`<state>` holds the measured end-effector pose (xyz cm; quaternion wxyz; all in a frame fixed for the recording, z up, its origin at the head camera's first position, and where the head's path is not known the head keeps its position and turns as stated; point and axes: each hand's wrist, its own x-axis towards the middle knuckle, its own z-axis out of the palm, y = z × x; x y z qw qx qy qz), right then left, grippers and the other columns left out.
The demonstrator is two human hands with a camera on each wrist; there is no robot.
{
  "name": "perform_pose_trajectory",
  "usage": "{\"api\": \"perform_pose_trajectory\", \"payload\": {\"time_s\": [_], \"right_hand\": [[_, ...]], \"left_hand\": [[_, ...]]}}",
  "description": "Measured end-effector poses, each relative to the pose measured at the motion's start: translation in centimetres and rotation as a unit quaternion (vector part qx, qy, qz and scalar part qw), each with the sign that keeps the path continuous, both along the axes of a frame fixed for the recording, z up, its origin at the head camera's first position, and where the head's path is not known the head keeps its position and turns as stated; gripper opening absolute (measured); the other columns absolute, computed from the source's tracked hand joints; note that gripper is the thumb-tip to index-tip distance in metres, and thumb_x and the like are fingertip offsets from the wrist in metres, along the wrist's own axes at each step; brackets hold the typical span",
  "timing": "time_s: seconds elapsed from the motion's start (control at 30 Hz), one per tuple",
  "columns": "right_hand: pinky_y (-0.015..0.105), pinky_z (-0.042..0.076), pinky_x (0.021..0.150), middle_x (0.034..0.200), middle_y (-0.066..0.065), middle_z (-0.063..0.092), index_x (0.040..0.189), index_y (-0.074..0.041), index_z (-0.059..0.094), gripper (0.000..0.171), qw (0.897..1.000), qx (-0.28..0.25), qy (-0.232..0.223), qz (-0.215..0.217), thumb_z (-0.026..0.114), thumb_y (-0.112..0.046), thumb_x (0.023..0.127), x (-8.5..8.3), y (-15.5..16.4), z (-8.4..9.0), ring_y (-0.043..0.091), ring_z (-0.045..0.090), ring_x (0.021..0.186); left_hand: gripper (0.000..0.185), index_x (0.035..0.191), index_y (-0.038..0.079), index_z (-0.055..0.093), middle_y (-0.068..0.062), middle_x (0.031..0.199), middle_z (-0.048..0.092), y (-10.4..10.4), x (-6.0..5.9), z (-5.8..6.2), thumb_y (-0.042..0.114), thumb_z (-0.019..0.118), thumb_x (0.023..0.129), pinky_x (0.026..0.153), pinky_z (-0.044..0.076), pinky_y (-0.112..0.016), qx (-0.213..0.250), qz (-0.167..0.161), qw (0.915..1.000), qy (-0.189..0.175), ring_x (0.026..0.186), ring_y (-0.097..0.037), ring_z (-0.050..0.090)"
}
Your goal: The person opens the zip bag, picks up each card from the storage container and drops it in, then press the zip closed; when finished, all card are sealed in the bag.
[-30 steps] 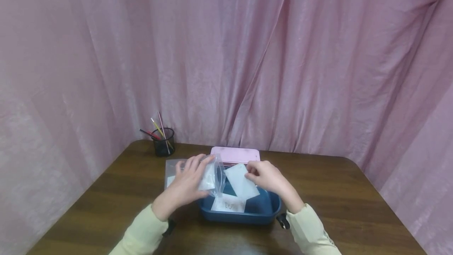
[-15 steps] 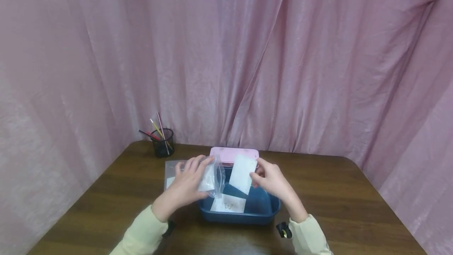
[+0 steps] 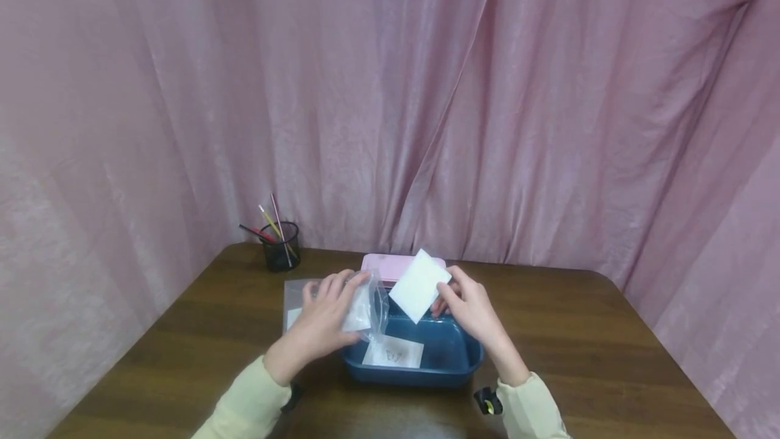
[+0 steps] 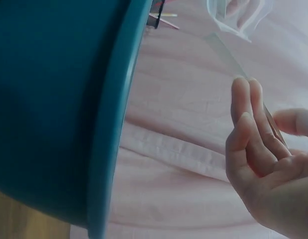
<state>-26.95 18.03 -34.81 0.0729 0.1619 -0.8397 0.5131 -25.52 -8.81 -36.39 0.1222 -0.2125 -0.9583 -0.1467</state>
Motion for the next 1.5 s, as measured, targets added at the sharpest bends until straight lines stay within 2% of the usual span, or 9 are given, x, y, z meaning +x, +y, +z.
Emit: {"api": "perform_pose_trajectory", "payload": {"time_s": [0.2,0.4,0.63,0.73,0.93,1.13,1.3,1.37,1.5], "right_hand": [[0.025,0.054,0.062,0.076,0.022,0.069,0.113,0.005,0.053,0.022,0.997,-0.067,-0.026,-0.014,0.052,-0.012,0.099,0.1,-0.8,0.0,0.014,0.069,0.064],[0.024,0.054,0.064,0.078,0.020,0.069,0.115,0.008,0.051,0.026,0.994,-0.099,-0.047,0.011,0.050,-0.014,0.100,0.3,-1.4,0.2,0.012,0.069,0.066],[0.024,0.054,0.062,0.070,0.004,0.068,0.115,0.007,0.050,0.024,0.991,-0.125,-0.040,-0.007,0.049,-0.013,0.101,0.3,-1.1,0.4,0.012,0.067,0.062],[0.023,0.053,0.062,0.068,0.000,0.066,0.113,0.008,0.050,0.024,0.990,-0.132,-0.047,0.001,0.048,-0.012,0.101,0.3,-1.2,0.1,0.011,0.066,0.061],[0.022,0.052,0.061,0.070,0.008,0.068,0.108,0.010,0.051,0.022,0.988,-0.130,-0.069,0.038,0.048,-0.010,0.100,0.5,-2.6,-1.0,0.012,0.067,0.062],[0.027,0.053,0.066,0.077,0.015,0.071,0.114,0.006,0.053,0.024,0.987,-0.111,-0.092,0.070,0.047,-0.014,0.101,0.7,-4.7,-2.4,0.012,0.069,0.070],[0.028,0.053,0.067,0.085,0.027,0.069,0.113,0.008,0.053,0.031,0.986,-0.110,-0.087,0.094,0.040,-0.019,0.104,0.9,-5.3,-2.9,0.011,0.069,0.072],[0.027,0.052,0.065,0.085,0.028,0.068,0.112,0.009,0.054,0.036,0.986,-0.109,-0.085,0.098,0.037,-0.021,0.105,0.9,-5.4,-3.0,0.009,0.067,0.071],[0.026,0.050,0.063,0.084,0.022,0.069,0.111,0.010,0.057,0.046,0.984,-0.115,-0.082,0.104,0.032,-0.028,0.107,1.0,-5.2,-3.0,0.009,0.065,0.071]], "left_hand": [[0.098,0.147,0.024,0.029,-0.014,0.148,0.036,-0.1,0.2,-0.2,0.036,0.087,0.069,0.106,0.024,-0.068,-0.009,0.015,0.9998,0.000,0.134,-0.034,0.034],[0.098,0.146,0.024,0.029,-0.013,0.148,0.037,-0.1,0.1,-0.3,0.037,0.086,0.068,0.107,0.024,-0.067,-0.015,0.023,0.9996,0.007,0.134,-0.034,0.035],[0.098,0.146,0.024,0.029,-0.014,0.147,0.038,-0.1,0.0,-0.2,0.038,0.087,0.068,0.106,0.025,-0.068,-0.018,0.026,0.9995,0.009,0.133,-0.034,0.036],[0.098,0.146,0.024,0.029,-0.014,0.147,0.037,0.0,0.0,-0.2,0.036,0.087,0.068,0.106,0.024,-0.068,-0.014,0.020,0.9997,0.001,0.134,-0.034,0.035],[0.096,0.145,0.022,0.030,-0.015,0.146,0.039,0.3,0.2,-0.4,0.033,0.087,0.068,0.105,0.024,-0.068,-0.006,0.005,1.0000,0.002,0.134,-0.035,0.035],[0.098,0.145,0.022,0.030,-0.015,0.144,0.041,0.6,0.2,-0.6,0.034,0.088,0.067,0.103,0.027,-0.068,-0.013,0.001,0.9996,0.023,0.132,-0.034,0.037],[0.098,0.145,0.020,0.031,-0.016,0.143,0.042,0.8,0.2,-0.6,0.035,0.088,0.066,0.102,0.028,-0.066,-0.020,0.004,0.9993,0.031,0.131,-0.034,0.038],[0.099,0.145,0.020,0.031,-0.016,0.143,0.042,0.8,0.2,-0.5,0.034,0.089,0.066,0.102,0.028,-0.066,-0.020,0.004,0.9993,0.032,0.131,-0.034,0.038],[0.101,0.145,0.020,0.031,-0.016,0.143,0.041,0.8,0.3,-0.4,0.033,0.090,0.064,0.102,0.027,-0.066,-0.017,0.004,0.9992,0.035,0.131,-0.034,0.038]]}}
